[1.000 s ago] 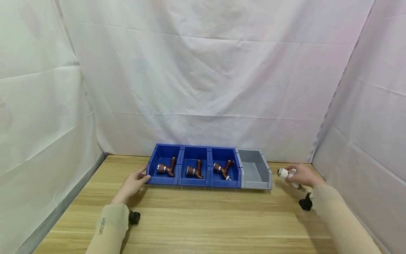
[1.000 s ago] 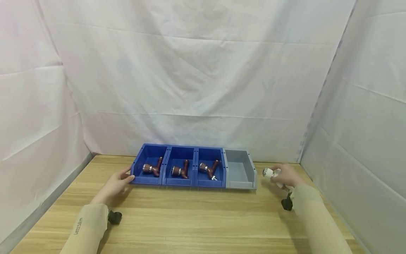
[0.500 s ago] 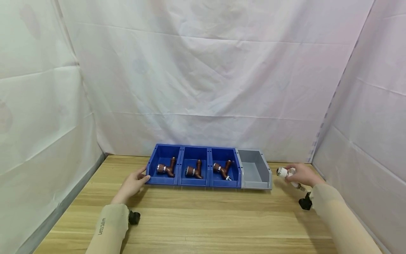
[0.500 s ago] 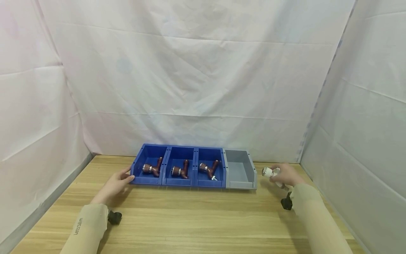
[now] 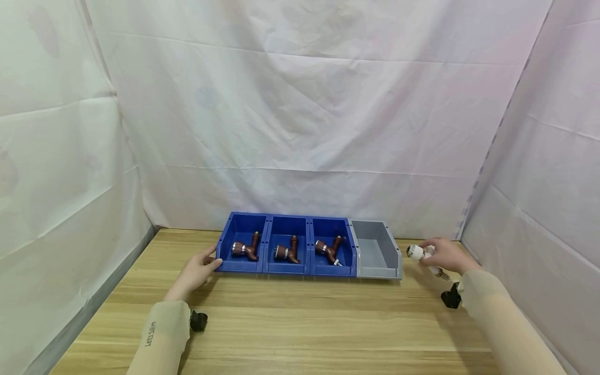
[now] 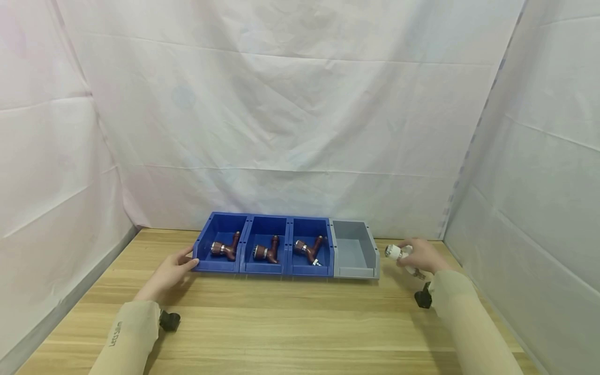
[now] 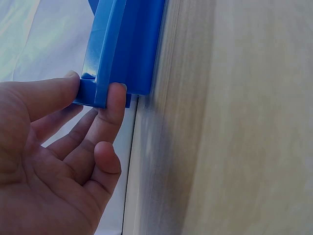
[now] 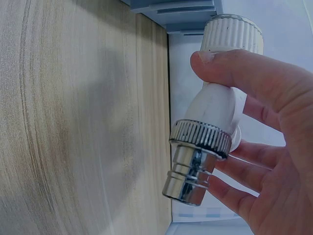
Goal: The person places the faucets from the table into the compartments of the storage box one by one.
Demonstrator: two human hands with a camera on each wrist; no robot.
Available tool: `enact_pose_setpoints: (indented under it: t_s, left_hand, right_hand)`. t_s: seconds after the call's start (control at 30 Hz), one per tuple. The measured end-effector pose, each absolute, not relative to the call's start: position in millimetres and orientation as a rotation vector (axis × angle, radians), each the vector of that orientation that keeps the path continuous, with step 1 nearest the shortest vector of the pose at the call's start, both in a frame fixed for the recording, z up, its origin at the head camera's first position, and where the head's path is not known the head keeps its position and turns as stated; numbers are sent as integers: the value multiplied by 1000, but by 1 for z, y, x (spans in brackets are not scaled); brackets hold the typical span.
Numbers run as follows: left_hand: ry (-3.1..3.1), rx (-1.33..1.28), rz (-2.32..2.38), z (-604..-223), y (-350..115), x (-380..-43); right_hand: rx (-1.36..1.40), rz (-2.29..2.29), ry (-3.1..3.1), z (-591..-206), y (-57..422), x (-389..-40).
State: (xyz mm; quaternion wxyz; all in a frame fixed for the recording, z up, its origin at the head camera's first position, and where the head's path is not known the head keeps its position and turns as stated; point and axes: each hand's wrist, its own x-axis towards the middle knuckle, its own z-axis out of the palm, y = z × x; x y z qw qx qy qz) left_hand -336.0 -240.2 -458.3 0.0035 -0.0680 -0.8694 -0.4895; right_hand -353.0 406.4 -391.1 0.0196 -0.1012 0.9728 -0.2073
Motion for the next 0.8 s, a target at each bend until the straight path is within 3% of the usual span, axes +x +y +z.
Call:
enact_pose_setpoints:
  t_s: [0.8]
  left_hand:
    - [-2704,-251,-1551,-459,-243,-335]
  right_hand:
    - [-403,-724,3056,-378,391,-357]
